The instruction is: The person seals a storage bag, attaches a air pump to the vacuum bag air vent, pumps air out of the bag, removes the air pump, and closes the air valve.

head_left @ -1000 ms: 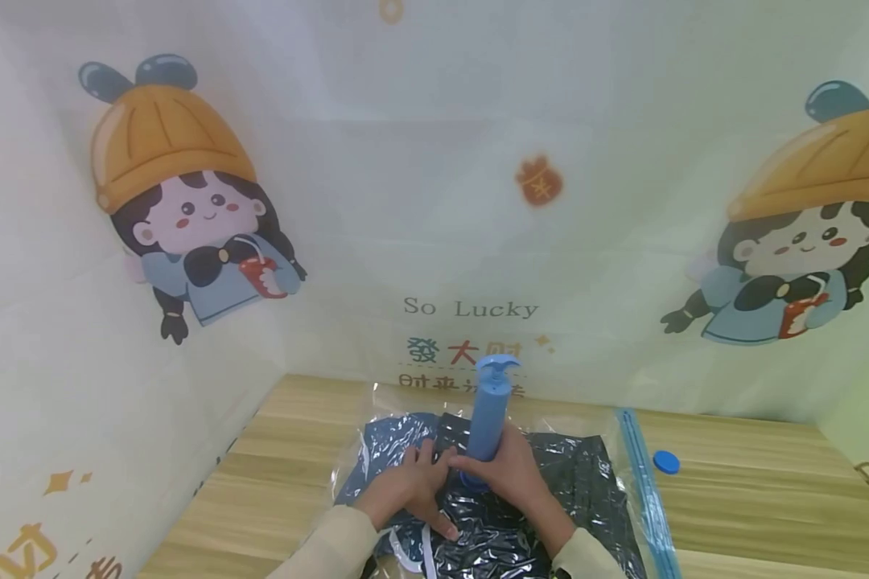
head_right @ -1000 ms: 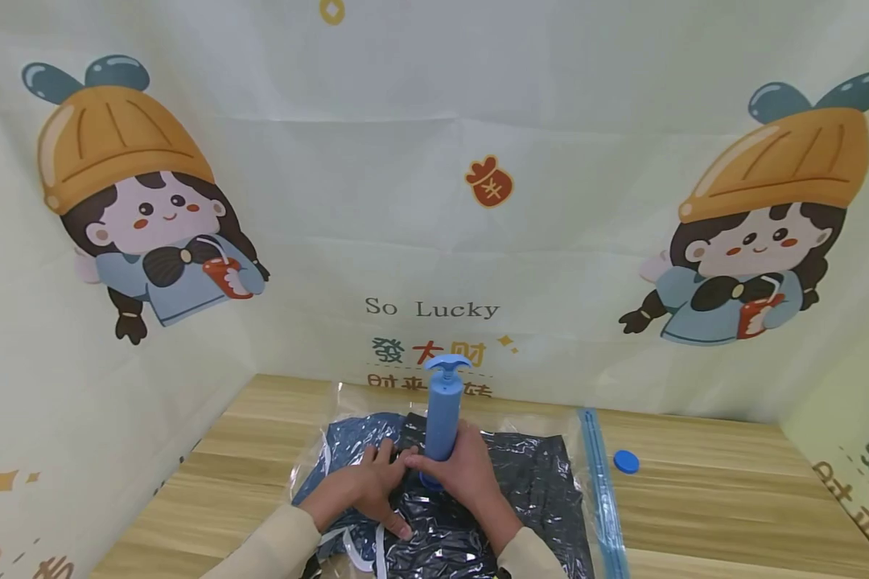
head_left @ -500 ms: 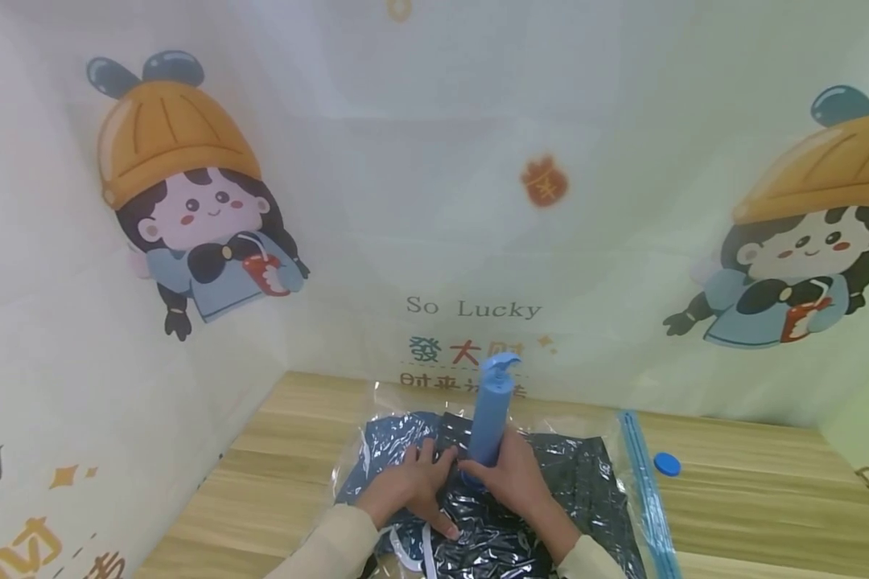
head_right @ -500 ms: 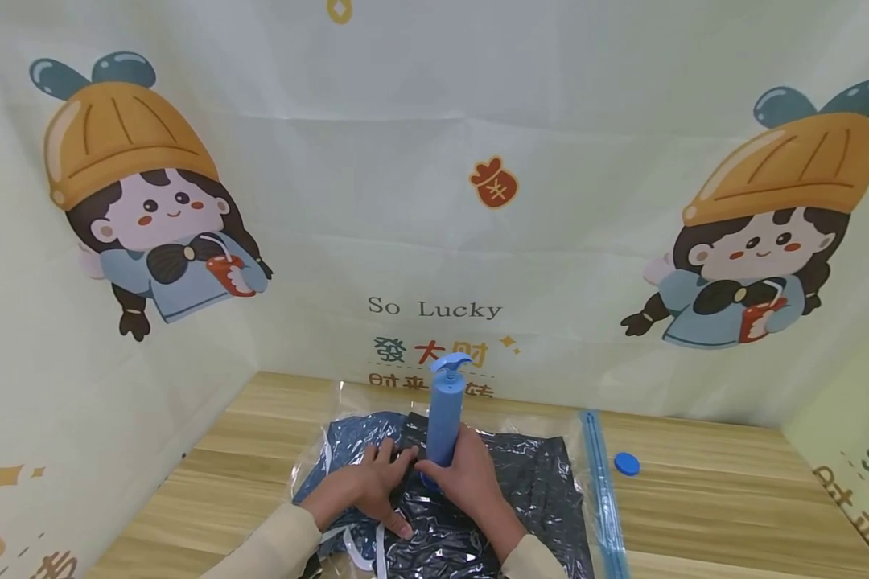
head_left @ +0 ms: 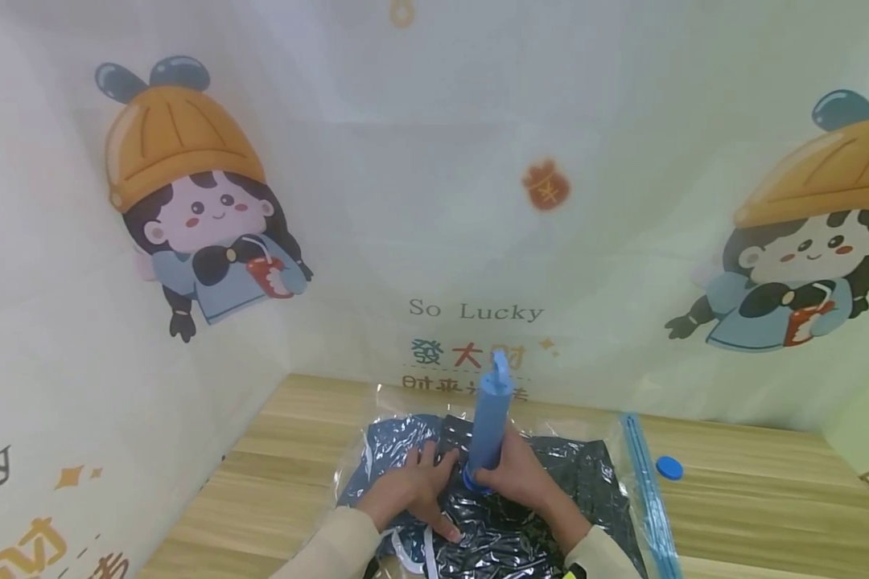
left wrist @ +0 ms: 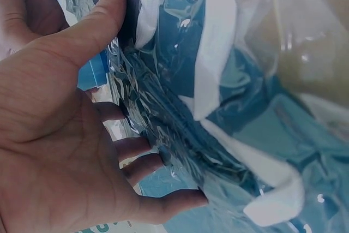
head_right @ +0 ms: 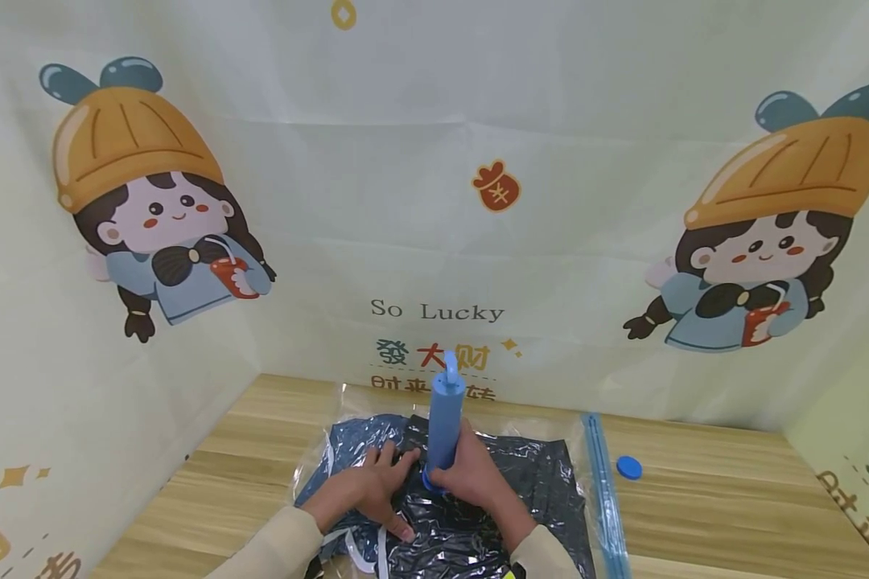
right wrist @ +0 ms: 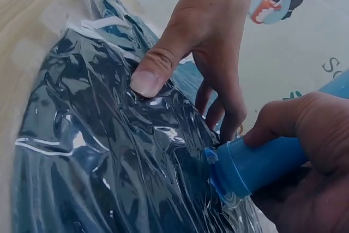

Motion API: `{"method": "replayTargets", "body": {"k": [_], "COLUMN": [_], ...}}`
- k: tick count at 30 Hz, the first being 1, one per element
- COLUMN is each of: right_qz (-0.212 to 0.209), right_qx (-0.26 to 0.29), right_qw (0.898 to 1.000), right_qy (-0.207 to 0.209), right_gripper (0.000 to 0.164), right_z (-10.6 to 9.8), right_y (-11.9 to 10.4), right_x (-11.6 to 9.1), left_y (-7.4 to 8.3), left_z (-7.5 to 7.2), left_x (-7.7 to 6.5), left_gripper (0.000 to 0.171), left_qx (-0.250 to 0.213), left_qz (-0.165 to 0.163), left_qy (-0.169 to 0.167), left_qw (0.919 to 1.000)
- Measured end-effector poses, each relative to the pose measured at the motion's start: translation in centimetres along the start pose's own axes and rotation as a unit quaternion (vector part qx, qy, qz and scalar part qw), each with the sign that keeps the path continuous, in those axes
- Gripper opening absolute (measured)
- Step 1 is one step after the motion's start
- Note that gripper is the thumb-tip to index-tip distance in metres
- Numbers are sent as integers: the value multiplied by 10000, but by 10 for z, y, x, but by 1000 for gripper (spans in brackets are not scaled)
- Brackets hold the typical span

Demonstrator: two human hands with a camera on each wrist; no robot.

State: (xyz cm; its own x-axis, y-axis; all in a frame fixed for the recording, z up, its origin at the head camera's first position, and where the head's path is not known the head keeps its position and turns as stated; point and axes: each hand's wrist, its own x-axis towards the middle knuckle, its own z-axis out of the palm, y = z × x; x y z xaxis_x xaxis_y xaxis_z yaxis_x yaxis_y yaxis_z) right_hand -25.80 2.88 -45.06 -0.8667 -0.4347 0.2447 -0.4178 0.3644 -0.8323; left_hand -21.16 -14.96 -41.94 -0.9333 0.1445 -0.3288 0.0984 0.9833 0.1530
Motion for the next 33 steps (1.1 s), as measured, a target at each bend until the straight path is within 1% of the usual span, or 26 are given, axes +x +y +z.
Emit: {"method": "replayTargets", "body": {"k": [3, 6, 10, 14, 17, 19, 22, 27, 31, 33], "right_qz": [97, 184, 284, 380, 373, 336, 320, 325, 196, 123], "right_qx": [276, 388, 202, -66, -169, -221, -235, -4, 114, 142], "right_qw": [9995, 9991, 9985, 9957, 9936, 9931, 9934, 9957, 9974, 9985], "right_qy": [-81, 26, 431, 847, 1051, 1104, 1079, 872, 678, 513], "right_gripper": [88, 91, 92, 84, 78, 75, 72, 71, 69, 71], "right_z": [-1, -1, 0, 3, 5, 6, 4, 0, -4, -5], "right_y": [0, 0, -2, -6, -6, -6, -5, -4, -3, -1], "right_x": [0, 1, 2, -1, -3, -4, -5, -6, -7, -7], "left_y": [0, 0, -1, -2, -1, -1, -1, -2, -2, -3], "left_z": [1, 0, 0, 0, 0, 0, 1, 1, 2, 4], "left_x": [2, 3, 2, 1, 2, 2, 2, 3, 5, 7], "left_gripper": [117, 117, 118, 118, 118, 118, 118, 118, 118, 119], "left_qx": [27, 40, 54, 33, -10, -32, -43, -58, -101, -118], "left_qz": [-5, -9, 29, 72, 74, 69, 65, 67, 52, 55], "left_qy": [-42, -58, 1, 51, 30, 13, 16, 23, -30, -74], "left_qw": [10000, 10000, 10000, 10000, 10000, 10000, 10000, 10000, 9999, 9999]}}
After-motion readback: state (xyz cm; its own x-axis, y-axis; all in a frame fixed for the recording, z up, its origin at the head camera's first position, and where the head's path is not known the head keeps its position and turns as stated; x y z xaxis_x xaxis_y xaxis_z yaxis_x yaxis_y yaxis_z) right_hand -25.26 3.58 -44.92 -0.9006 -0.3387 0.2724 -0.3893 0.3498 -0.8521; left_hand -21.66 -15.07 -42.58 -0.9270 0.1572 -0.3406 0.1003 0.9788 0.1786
